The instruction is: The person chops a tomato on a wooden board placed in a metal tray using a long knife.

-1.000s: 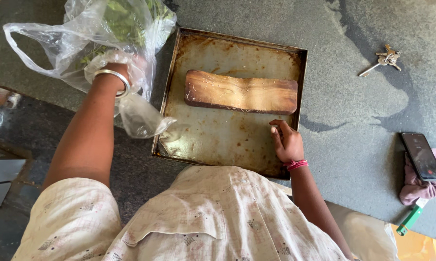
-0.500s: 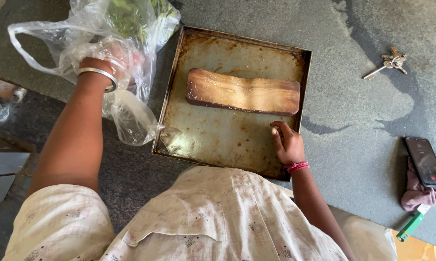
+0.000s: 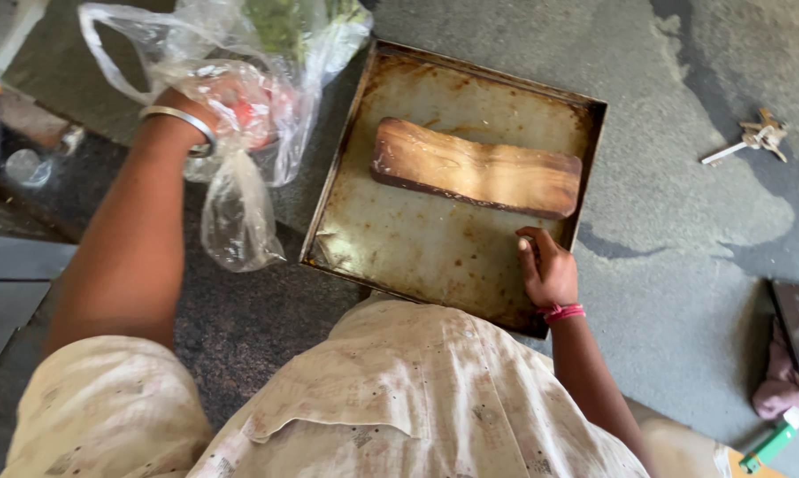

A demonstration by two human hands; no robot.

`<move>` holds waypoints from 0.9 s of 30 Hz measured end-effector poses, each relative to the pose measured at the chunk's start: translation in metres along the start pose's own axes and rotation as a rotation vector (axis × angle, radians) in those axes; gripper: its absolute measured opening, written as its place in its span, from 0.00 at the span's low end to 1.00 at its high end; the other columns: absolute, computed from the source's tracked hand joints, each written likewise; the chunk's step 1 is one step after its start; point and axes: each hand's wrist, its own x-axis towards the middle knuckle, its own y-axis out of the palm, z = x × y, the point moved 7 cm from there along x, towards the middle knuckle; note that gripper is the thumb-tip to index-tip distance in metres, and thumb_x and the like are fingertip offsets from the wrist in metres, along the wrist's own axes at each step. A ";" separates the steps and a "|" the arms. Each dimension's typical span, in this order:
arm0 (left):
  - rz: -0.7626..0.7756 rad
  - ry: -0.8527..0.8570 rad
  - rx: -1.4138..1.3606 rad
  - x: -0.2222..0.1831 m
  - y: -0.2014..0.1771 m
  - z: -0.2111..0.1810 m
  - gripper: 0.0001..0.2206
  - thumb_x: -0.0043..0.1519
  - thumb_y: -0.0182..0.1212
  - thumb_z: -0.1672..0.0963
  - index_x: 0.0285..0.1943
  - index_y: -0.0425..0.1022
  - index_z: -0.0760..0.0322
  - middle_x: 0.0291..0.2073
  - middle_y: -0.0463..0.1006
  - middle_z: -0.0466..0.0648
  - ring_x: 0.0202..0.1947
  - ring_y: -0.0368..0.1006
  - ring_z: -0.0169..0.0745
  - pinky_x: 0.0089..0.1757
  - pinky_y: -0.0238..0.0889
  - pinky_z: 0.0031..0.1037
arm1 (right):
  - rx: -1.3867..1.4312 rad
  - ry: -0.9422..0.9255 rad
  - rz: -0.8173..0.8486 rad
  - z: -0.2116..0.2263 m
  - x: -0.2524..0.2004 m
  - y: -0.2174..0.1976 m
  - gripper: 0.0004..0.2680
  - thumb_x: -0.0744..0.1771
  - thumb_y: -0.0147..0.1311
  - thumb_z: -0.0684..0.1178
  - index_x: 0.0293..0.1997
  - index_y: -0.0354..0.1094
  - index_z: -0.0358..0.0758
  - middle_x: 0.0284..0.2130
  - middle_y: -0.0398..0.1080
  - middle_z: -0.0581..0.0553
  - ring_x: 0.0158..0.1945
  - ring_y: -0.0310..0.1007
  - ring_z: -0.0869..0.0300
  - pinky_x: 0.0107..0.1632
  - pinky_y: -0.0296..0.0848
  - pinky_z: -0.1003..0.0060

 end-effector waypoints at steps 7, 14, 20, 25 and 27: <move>-0.099 -0.248 -0.226 -0.017 0.018 0.012 0.19 0.65 0.55 0.51 0.62 0.75 0.60 0.57 0.75 0.66 0.57 0.71 0.68 0.54 0.66 0.49 | -0.011 -0.028 -0.001 -0.001 0.001 0.002 0.08 0.71 0.50 0.50 0.51 0.72 0.43 0.26 0.72 0.37 0.29 0.75 0.46 0.34 0.71 0.55; -0.223 -0.219 -0.263 -0.060 -0.017 -0.024 0.15 0.67 0.63 0.50 0.57 0.77 0.59 0.52 0.79 0.64 0.53 0.74 0.67 0.51 0.69 0.47 | 0.019 -0.028 0.009 -0.005 0.000 0.005 0.09 0.71 0.49 0.50 0.51 0.72 0.40 0.26 0.75 0.41 0.30 0.78 0.51 0.36 0.73 0.58; -0.834 -0.525 -0.910 -0.152 -0.046 -0.056 0.29 0.49 0.84 0.58 0.48 0.63 0.61 0.43 0.78 0.52 0.43 0.78 0.49 0.43 0.75 0.35 | 0.005 -0.023 -0.003 -0.004 0.001 0.004 0.09 0.72 0.48 0.50 0.51 0.72 0.39 0.26 0.75 0.42 0.30 0.78 0.53 0.35 0.73 0.59; -0.744 -0.167 -0.940 -0.196 -0.041 -0.204 0.29 0.48 0.81 0.54 0.53 0.67 0.63 0.44 0.76 0.51 0.46 0.75 0.47 0.48 0.69 0.37 | 0.004 -0.020 -0.005 0.000 0.001 0.002 0.08 0.72 0.48 0.49 0.51 0.72 0.39 0.26 0.75 0.42 0.30 0.79 0.52 0.36 0.73 0.59; -0.615 -0.049 -1.005 -0.195 -0.036 -0.258 0.30 0.49 0.84 0.51 0.51 0.67 0.62 0.41 0.76 0.50 0.43 0.75 0.45 0.46 0.70 0.35 | 0.010 -0.065 -0.016 0.004 0.001 0.002 0.08 0.72 0.49 0.49 0.51 0.72 0.38 0.27 0.75 0.40 0.31 0.78 0.50 0.36 0.73 0.58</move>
